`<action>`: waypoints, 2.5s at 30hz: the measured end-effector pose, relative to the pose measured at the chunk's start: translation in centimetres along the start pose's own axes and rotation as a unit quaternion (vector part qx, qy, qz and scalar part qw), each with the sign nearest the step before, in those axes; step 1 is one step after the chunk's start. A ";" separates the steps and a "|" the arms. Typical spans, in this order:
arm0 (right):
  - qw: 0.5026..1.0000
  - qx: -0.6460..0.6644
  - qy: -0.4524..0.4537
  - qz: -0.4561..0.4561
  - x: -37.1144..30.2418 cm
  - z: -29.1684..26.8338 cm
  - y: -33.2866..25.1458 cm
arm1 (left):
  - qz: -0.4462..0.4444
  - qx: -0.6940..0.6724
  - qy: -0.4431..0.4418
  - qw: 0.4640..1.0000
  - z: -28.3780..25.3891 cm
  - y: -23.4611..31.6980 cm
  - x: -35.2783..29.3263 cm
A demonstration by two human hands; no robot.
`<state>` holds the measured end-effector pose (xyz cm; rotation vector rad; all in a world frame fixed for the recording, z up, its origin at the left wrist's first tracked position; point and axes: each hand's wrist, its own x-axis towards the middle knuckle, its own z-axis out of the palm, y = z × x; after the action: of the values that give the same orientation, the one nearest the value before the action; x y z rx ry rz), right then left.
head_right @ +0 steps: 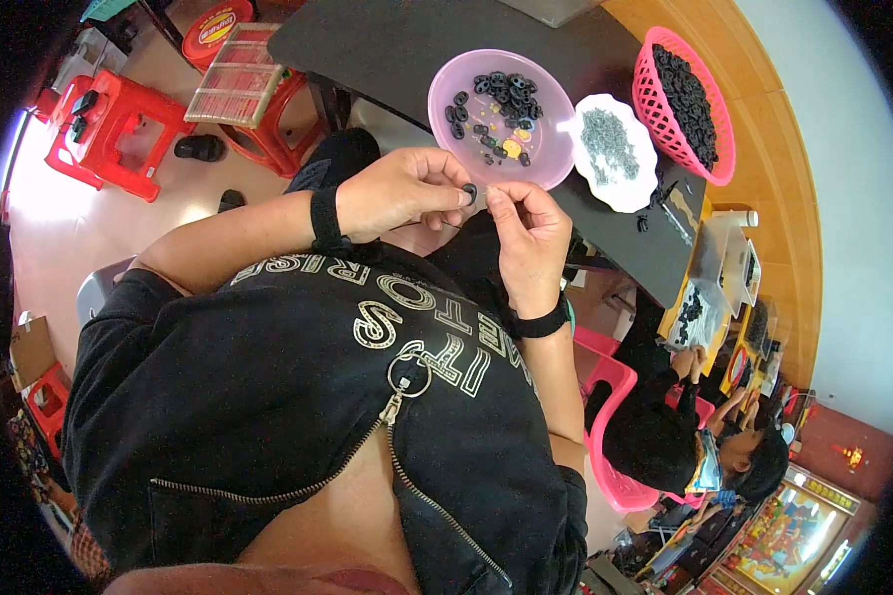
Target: The person sorts small black and purple plastic or rubber parts by hand, taking them from a pink bowl and organizing them into piles on a table.
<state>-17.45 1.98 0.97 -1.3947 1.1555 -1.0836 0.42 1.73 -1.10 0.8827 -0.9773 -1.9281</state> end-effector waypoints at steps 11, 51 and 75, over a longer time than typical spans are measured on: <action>0.980 -0.166 0.093 -0.066 3.1 -3.8 2.1 | -0.027 -0.022 0.044 0.998 -0.4 0.1 -0.1; 0.906 -0.410 -0.095 -0.037 8.1 -0.9 0.9 | -0.045 -0.010 0.015 0.999 -2.1 -0.2 0.0; 0.991 -0.104 -0.081 -0.029 1.0 0.9 -0.1 | 0.002 -0.006 -0.016 1.000 -1.1 0.1 0.1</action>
<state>-16.41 1.08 0.99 -1.6553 1.1390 -0.8896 1.31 1.27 -1.56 0.8459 -0.9851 -1.9481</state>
